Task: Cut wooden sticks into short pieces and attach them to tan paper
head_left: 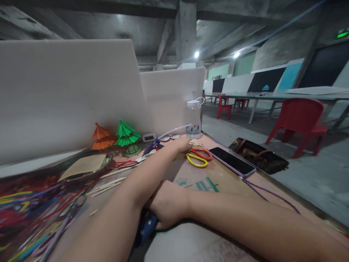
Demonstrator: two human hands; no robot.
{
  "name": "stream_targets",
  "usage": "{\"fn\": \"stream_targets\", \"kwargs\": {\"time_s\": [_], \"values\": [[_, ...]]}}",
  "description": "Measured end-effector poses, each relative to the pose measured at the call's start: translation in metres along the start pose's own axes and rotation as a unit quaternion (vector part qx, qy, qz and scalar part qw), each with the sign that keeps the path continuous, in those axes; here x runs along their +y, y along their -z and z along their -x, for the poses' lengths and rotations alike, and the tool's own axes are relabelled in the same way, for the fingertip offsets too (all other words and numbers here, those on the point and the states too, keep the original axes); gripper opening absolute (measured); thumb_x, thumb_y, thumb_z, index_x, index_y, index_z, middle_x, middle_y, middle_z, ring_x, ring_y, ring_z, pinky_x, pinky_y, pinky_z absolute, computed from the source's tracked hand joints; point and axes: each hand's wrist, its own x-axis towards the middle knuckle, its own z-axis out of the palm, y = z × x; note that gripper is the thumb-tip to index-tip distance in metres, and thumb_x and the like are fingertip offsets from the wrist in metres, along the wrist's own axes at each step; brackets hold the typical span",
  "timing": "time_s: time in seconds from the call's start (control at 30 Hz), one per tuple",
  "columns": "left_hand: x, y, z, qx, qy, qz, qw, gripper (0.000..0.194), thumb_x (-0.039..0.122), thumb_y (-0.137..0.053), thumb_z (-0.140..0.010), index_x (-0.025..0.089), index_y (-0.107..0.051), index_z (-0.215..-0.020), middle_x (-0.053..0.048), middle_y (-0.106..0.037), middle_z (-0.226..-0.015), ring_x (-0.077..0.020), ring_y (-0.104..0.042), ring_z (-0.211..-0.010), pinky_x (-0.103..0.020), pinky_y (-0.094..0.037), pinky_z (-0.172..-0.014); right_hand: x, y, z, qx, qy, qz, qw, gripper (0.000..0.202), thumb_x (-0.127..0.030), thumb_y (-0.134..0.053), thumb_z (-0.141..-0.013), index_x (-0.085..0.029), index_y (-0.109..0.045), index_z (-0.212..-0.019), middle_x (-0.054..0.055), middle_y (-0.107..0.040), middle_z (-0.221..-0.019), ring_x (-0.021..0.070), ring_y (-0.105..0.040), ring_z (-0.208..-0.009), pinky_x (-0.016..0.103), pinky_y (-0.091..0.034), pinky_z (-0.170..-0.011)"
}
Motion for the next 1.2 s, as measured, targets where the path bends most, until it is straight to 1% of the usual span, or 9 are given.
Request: {"fn": "stream_targets", "kwargs": {"time_s": [0.1, 0.2, 0.37, 0.5, 0.6, 0.73, 0.83, 1.0, 1.2], "values": [[0.000, 0.008, 0.008, 0.018, 0.028, 0.011, 0.999, 0.036, 0.035, -0.063, -0.099, 0.017, -0.060, -0.129, -0.011, -0.062, -0.130, -0.0252, -0.065, -0.111, -0.046, -0.058, -0.093, 0.000, 0.001, -0.001, -0.034, -0.003, 0.018, 0.999, 0.051, -0.043, -0.066, -0.083, -0.011, -0.062, -0.123, 0.015, -0.072, -0.117, 0.0305, -0.065, -0.109, 0.041, -0.049, -0.099], [0.004, 0.020, 0.039, 0.033, 0.041, 0.040, 0.998, 0.035, 0.035, -0.063, -0.099, 0.016, -0.061, -0.129, -0.011, -0.063, -0.129, -0.0247, -0.066, -0.109, -0.046, -0.058, -0.092, -0.001, 0.005, -0.001, -0.059, -0.019, 0.017, 0.998, 0.041, -0.044, -0.066, -0.083, -0.013, -0.065, -0.109, 0.012, -0.074, -0.100, 0.0277, -0.066, -0.090, 0.041, -0.051, -0.086], [-0.005, 0.047, 0.144, 0.047, 0.087, 0.073, 0.992, 0.028, 0.016, -0.058, -0.096, 0.020, -0.071, -0.121, -0.004, -0.076, -0.109, -0.0170, -0.071, -0.098, -0.027, -0.054, -0.088, -0.003, 0.011, 0.000, -0.051, -0.031, 0.000, 0.998, 0.038, -0.035, -0.067, -0.078, -0.013, -0.065, -0.109, 0.012, -0.070, -0.099, 0.0268, -0.062, -0.091, 0.038, -0.048, -0.084], [-0.027, 0.058, 0.237, 0.068, 0.181, 0.064, 0.979, 0.035, 0.022, -0.053, -0.095, 0.017, -0.070, -0.125, -0.005, -0.079, -0.103, -0.0156, -0.072, -0.077, -0.022, -0.052, -0.068, -0.005, 0.011, -0.003, -0.056, -0.045, -0.005, 0.997, 0.035, -0.029, -0.067, -0.074, -0.013, -0.064, -0.105, 0.014, -0.067, -0.100, 0.0270, -0.060, -0.090, 0.038, -0.048, -0.081], [-0.038, 0.055, 0.278, 0.070, 0.215, 0.043, 0.973, 0.032, 0.024, -0.054, -0.093, 0.017, -0.073, -0.116, -0.004, -0.079, -0.098, -0.0168, -0.072, -0.077, -0.021, -0.050, -0.065, -0.005, 0.010, -0.005, -0.058, -0.055, -0.019, 0.997, 0.036, -0.027, -0.067, -0.074, -0.013, -0.064, -0.107, 0.014, -0.066, -0.100, 0.0271, -0.059, -0.090, 0.039, -0.048, -0.081], [-0.046, 0.048, 0.293, 0.082, 0.229, -0.004, 0.970, 0.022, 0.024, -0.058, -0.094, 0.018, -0.075, -0.105, -0.007, -0.078, -0.104, -0.0202, -0.071, -0.094, -0.026, -0.053, -0.081, -0.007, 0.011, -0.003, -0.051, -0.062, -0.045, 0.996, 0.040, -0.024, -0.066, -0.073, -0.013, -0.063, -0.112, 0.014, -0.066, -0.103, 0.0275, -0.059, -0.093, 0.040, -0.048, -0.084], [-0.058, 0.043, 0.296, 0.097, 0.245, -0.038, 0.964, 0.022, 0.030, -0.059, -0.100, 0.016, -0.070, -0.114, -0.009, -0.072, -0.114, -0.0213, -0.069, -0.101, -0.038, -0.056, -0.091, -0.008, 0.013, -0.001, -0.051, -0.075, -0.052, 0.995, 0.041, -0.023, -0.067, -0.074, -0.013, -0.063, -0.113, 0.014, -0.066, -0.104, 0.0274, -0.059, -0.093, 0.040, -0.048, -0.084], [-0.083, 0.025, 0.301, 0.093, 0.273, -0.079, 0.954, 0.032, 0.035, -0.062, -0.100, 0.017, -0.062, -0.125, -0.010, -0.064, -0.126, -0.0236, -0.066, -0.107, -0.045, -0.058, -0.092, -0.008, 0.015, -0.001, -0.050, -0.075, -0.051, 0.995, 0.038, -0.024, -0.065, -0.077, -0.013, -0.062, -0.113, 0.014, -0.065, -0.102, 0.0270, -0.058, -0.092, 0.040, -0.048, -0.084], [-0.092, 0.008, 0.297, 0.070, 0.264, -0.088, 0.958, 0.033, 0.035, -0.062, -0.099, 0.017, -0.062, -0.127, -0.011, -0.063, -0.129, -0.0240, -0.066, -0.109, -0.045, -0.058, -0.092, -0.007, 0.016, -0.002, -0.057, -0.076, -0.055, 0.994, 0.040, -0.026, -0.066, -0.076, -0.013, -0.062, -0.114, 0.015, -0.065, -0.104, 0.0280, -0.059, -0.094, 0.042, -0.048, -0.086]]}}
